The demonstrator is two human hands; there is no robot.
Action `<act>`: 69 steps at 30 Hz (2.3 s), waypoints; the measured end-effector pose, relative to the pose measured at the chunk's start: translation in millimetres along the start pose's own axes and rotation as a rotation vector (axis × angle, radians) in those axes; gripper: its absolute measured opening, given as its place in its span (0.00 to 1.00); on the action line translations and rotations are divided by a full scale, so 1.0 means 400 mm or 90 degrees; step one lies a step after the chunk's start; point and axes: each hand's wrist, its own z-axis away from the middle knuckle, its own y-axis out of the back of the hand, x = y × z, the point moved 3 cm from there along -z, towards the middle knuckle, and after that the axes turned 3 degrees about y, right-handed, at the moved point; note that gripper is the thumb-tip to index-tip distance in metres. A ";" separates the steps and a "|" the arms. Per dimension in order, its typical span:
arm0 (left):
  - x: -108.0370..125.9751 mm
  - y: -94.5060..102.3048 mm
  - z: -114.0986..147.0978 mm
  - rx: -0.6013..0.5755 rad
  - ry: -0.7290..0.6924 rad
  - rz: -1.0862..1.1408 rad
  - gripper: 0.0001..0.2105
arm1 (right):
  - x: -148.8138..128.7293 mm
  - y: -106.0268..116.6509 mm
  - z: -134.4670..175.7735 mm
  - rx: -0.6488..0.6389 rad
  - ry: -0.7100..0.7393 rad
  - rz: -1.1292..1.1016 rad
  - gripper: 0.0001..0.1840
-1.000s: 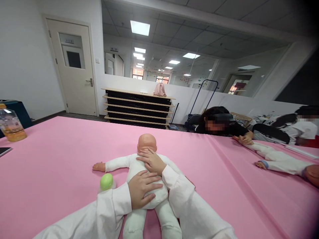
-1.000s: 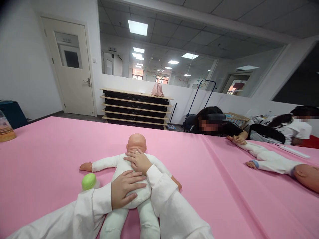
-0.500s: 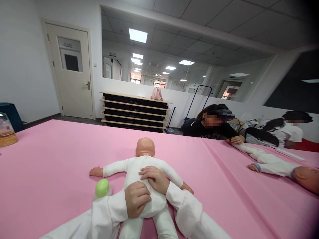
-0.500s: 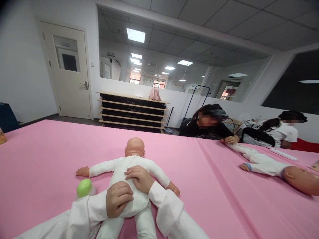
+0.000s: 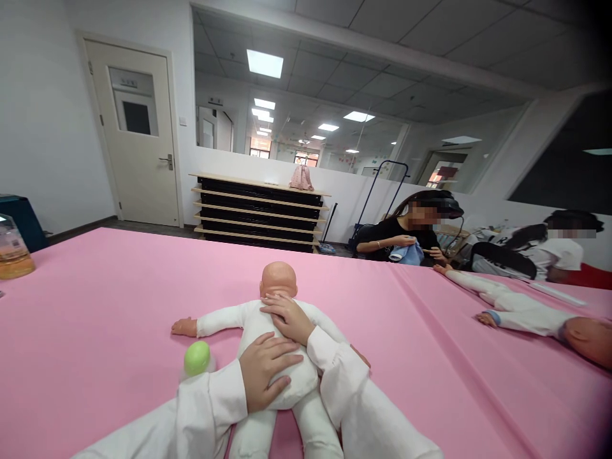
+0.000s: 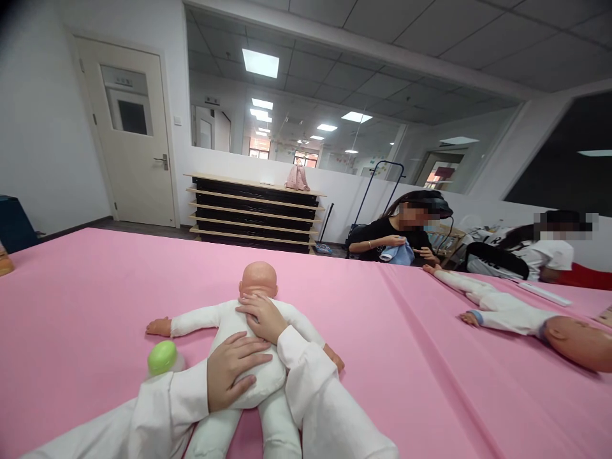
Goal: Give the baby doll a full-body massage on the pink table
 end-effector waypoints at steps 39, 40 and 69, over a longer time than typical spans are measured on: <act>0.004 -0.011 0.026 0.221 -0.087 0.032 0.11 | -0.066 0.013 0.083 0.123 0.022 -0.086 0.20; 0.006 -0.015 0.027 0.203 -0.128 0.038 0.11 | -0.073 0.012 0.077 0.086 0.033 -0.085 0.21; 0.020 -0.009 0.026 0.124 -0.136 0.048 0.09 | -0.083 0.009 0.069 0.078 -0.007 -0.045 0.09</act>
